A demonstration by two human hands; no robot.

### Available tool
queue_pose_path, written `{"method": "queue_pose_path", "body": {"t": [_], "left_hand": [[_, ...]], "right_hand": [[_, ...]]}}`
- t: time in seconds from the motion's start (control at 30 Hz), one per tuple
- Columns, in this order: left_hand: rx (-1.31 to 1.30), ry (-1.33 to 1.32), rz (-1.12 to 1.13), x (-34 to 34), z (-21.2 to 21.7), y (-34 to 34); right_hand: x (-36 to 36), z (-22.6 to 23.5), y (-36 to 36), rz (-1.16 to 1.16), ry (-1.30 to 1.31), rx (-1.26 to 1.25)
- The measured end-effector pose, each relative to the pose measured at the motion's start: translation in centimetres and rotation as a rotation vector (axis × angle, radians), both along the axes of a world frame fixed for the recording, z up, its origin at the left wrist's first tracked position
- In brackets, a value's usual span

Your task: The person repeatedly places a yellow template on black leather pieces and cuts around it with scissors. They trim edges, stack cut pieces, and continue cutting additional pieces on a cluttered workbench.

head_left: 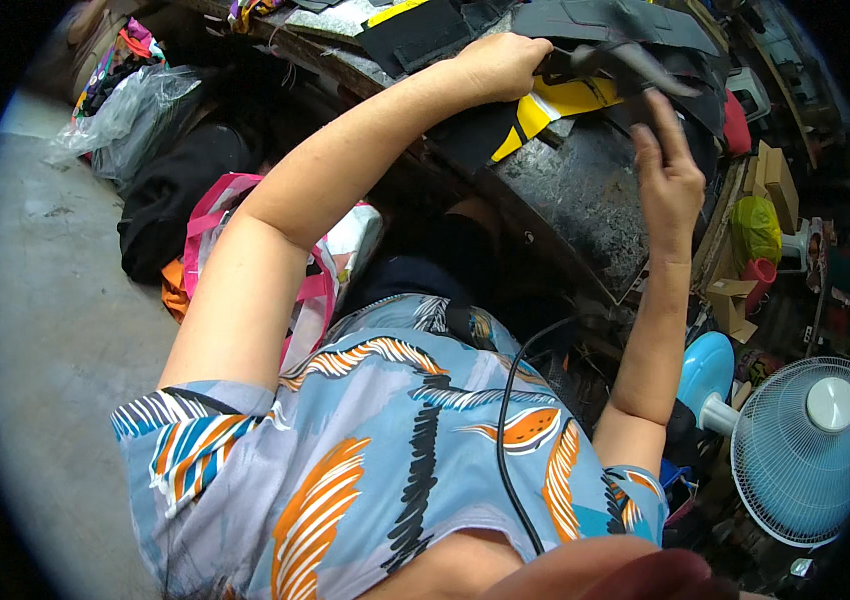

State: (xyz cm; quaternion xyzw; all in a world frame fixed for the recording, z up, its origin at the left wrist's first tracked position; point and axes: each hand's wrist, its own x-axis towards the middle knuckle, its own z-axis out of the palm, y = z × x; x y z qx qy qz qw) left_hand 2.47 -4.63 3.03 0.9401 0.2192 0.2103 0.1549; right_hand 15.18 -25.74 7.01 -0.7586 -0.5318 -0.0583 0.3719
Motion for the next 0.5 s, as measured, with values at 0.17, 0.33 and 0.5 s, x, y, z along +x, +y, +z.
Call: {"method": "queue_pose_path", "body": {"t": [0.17, 0.33, 0.5], "left_hand": [[-0.033, -0.044, -0.021, -0.3, -0.5, 0.8], [-0.068, -0.01, -0.054, -0.2, -0.9, 1.4], [-0.055, 0.01, -0.022, 0.2, -0.8, 1.5]], "right_hand": [[-1.8, -1.3, 2.3, -0.1, -0.231, -0.394], [-0.3, -0.9, 2.1, -0.059, -0.289, -0.206], [-0.9, -1.6, 1.7, -0.016, 0.05, 0.107]]}}
